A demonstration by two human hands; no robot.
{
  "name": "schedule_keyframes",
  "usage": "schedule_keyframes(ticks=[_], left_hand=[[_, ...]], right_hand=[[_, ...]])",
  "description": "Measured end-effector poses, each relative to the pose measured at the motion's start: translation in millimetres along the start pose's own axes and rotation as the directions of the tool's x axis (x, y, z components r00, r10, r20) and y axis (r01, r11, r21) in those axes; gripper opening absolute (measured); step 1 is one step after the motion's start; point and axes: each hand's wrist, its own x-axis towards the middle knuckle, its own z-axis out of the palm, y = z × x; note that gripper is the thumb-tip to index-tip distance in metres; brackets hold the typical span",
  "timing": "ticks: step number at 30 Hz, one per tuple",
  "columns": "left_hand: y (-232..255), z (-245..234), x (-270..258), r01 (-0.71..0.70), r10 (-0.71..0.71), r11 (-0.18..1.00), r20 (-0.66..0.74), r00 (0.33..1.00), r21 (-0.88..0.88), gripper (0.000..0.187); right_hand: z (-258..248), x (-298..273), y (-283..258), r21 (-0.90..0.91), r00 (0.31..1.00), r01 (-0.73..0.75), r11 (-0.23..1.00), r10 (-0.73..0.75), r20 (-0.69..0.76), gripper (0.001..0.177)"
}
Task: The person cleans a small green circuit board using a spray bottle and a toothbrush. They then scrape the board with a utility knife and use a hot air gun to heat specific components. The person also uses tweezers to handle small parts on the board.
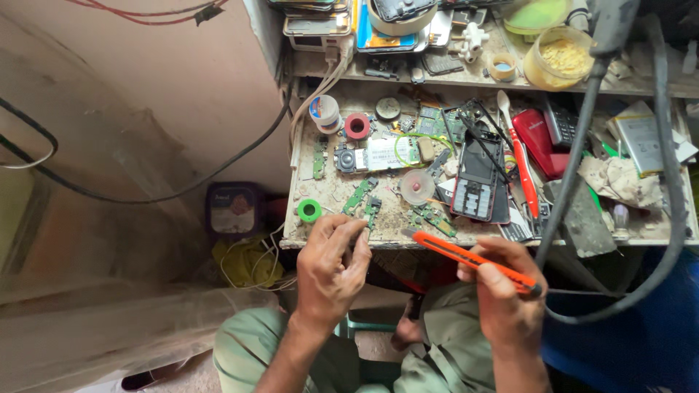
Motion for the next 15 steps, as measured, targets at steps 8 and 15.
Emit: schedule_keyframes(ticks=[8,15], left_hand=[[0,4,1,-0.011,0.011,1.0,-0.011,1.0,-0.004,0.018],[-3,7,2,0.098,-0.097,0.995,0.02,0.995,-0.028,0.016]], right_hand=[[51,15,-20,-0.646,0.885,0.464,0.606,-0.28,0.373,0.02],[59,20,-11,-0.667,0.851,0.524,0.53,-0.347,0.393,0.02]])
